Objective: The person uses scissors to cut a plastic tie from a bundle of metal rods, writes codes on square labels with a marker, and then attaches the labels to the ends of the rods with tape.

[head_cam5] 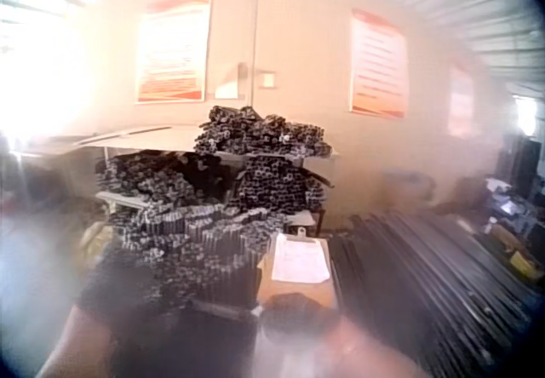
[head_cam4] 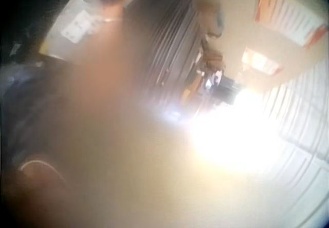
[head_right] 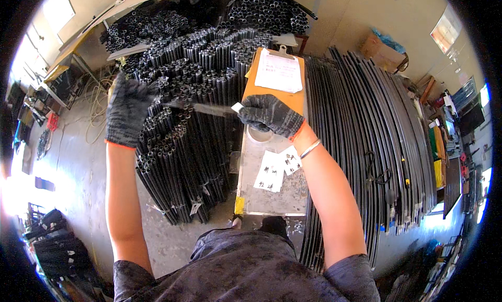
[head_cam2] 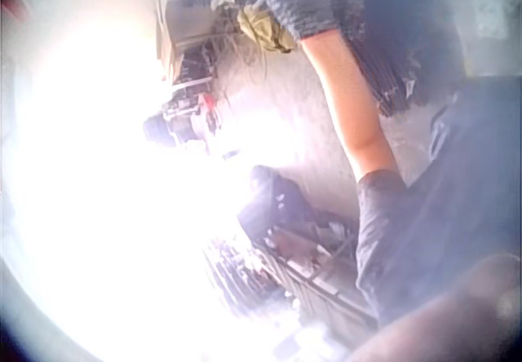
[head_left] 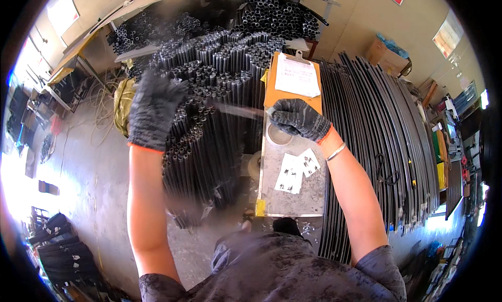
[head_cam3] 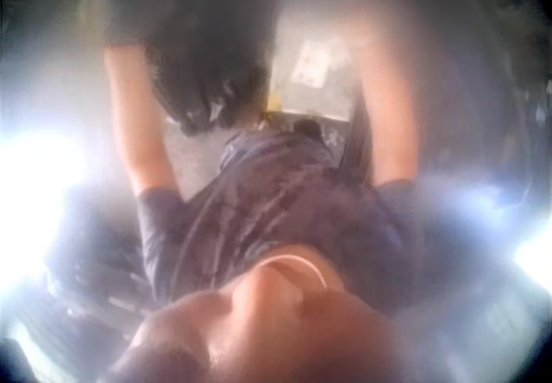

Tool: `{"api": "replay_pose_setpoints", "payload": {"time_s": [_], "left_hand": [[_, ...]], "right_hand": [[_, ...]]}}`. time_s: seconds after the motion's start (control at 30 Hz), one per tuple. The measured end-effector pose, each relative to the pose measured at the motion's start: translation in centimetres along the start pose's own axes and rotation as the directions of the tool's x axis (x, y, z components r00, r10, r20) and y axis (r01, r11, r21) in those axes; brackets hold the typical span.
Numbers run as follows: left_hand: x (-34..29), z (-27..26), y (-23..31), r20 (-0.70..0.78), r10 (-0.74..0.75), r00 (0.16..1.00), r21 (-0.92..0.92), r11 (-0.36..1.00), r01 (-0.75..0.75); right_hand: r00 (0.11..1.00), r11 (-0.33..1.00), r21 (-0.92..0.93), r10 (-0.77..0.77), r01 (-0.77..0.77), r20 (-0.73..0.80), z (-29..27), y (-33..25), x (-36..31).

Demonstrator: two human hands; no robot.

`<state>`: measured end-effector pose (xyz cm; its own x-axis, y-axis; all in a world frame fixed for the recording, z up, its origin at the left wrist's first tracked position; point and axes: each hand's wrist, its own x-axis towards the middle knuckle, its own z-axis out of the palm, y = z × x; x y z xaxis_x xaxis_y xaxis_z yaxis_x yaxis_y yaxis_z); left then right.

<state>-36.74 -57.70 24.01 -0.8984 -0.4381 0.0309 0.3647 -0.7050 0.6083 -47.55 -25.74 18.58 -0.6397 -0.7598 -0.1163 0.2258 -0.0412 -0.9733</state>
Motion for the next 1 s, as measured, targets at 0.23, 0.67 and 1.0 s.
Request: {"api": "replay_pose_setpoints", "payload": {"time_s": [0.23,0.67,1.0], "left_hand": [[-2.6,-16.3,7.2,-0.111,0.183,0.977,0.299,0.943,-0.143],[-13.3,-26.9,5.2,0.003,-0.348,0.937,0.716,-0.653,-0.245],[-10.0,-3.4,-9.9,0.475,-0.502,0.723,0.880,0.301,-0.368]], "right_hand": [[0.991,0.996,0.026,0.083,-0.086,0.107,-4.1,5.3,-0.3],[0.956,0.913,-0.391,0.212,-0.119,0.203,0.4,4.0,-1.9],[0.907,0.841,-0.525,0.112,0.132,0.407,5.4,1.3,-3.1]]}}
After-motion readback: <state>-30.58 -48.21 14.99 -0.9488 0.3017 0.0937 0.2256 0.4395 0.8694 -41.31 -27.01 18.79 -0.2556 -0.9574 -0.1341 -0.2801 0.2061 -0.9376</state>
